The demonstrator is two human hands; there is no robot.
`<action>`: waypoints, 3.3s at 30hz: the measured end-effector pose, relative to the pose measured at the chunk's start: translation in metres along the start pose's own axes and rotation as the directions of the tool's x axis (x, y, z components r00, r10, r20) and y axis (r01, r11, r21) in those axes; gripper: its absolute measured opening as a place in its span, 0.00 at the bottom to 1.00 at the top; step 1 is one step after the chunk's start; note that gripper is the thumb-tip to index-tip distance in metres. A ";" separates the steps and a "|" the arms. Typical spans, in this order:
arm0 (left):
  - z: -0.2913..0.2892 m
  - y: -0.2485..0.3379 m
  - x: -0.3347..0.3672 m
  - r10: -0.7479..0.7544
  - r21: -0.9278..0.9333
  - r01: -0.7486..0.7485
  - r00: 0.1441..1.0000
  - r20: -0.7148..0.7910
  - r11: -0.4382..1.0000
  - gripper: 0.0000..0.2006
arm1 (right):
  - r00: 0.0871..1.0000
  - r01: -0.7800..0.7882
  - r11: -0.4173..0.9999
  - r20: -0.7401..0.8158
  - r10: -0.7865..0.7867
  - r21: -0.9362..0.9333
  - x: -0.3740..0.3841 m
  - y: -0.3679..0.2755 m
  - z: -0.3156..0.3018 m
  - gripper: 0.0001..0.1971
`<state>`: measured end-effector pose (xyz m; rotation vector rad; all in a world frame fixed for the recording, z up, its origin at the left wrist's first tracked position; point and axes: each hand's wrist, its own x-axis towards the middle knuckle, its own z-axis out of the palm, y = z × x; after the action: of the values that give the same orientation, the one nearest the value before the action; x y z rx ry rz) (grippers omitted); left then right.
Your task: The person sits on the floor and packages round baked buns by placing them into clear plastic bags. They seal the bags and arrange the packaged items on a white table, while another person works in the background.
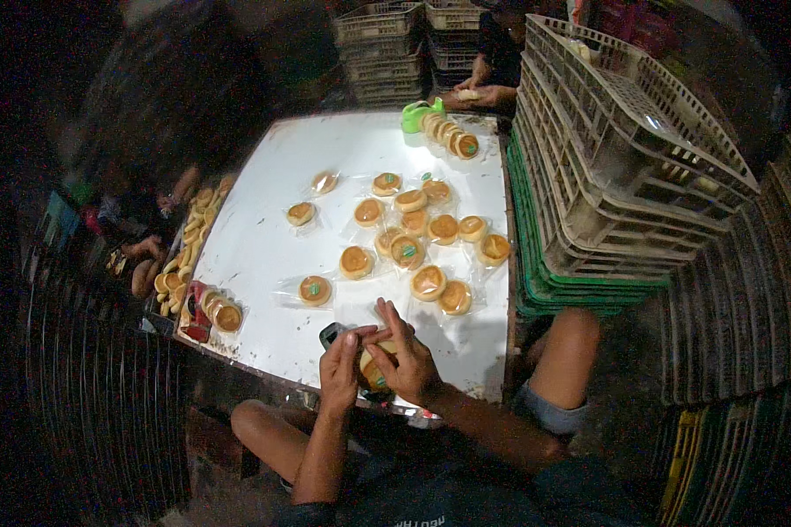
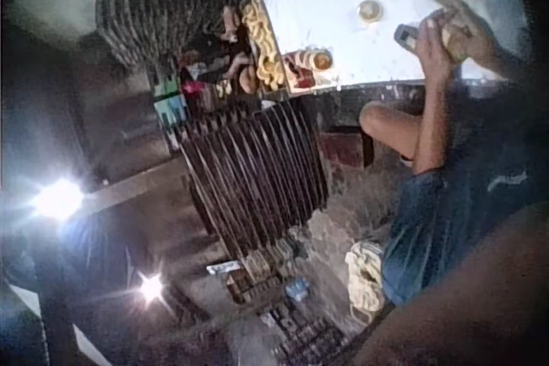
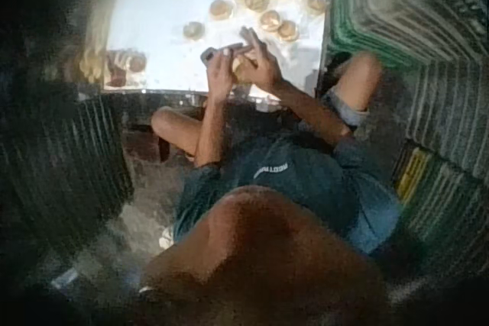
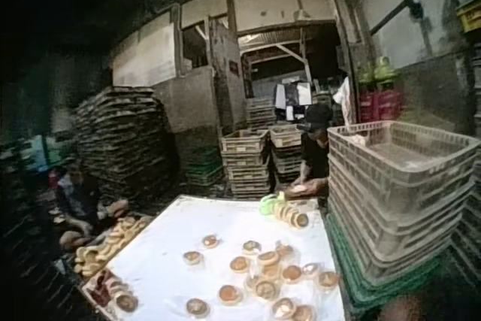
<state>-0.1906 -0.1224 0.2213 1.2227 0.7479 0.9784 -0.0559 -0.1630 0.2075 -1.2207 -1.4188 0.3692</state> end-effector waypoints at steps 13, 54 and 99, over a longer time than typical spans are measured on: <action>0.000 -0.004 -0.003 -0.101 0.427 0.084 0.995 0.016 0.900 0.15 | 0.948 -0.244 0.863 0.298 0.115 0.443 0.028 0.014 -0.041 0.10; -0.026 -0.023 -0.021 -0.364 -0.630 0.244 0.929 -0.065 0.737 0.20 | 0.743 -0.653 0.563 0.287 0.605 0.506 -0.020 0.050 0.036 0.14; -0.055 0.002 -0.019 -0.294 -0.386 0.119 0.852 -0.433 0.915 0.23 | 0.985 -0.083 0.983 -0.166 0.055 -0.164 -0.011 0.078 0.041 0.23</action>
<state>-0.2473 -0.1167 0.2108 0.5680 1.0259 1.1891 -0.0586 -0.1238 0.1279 -1.4098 -1.2908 0.1942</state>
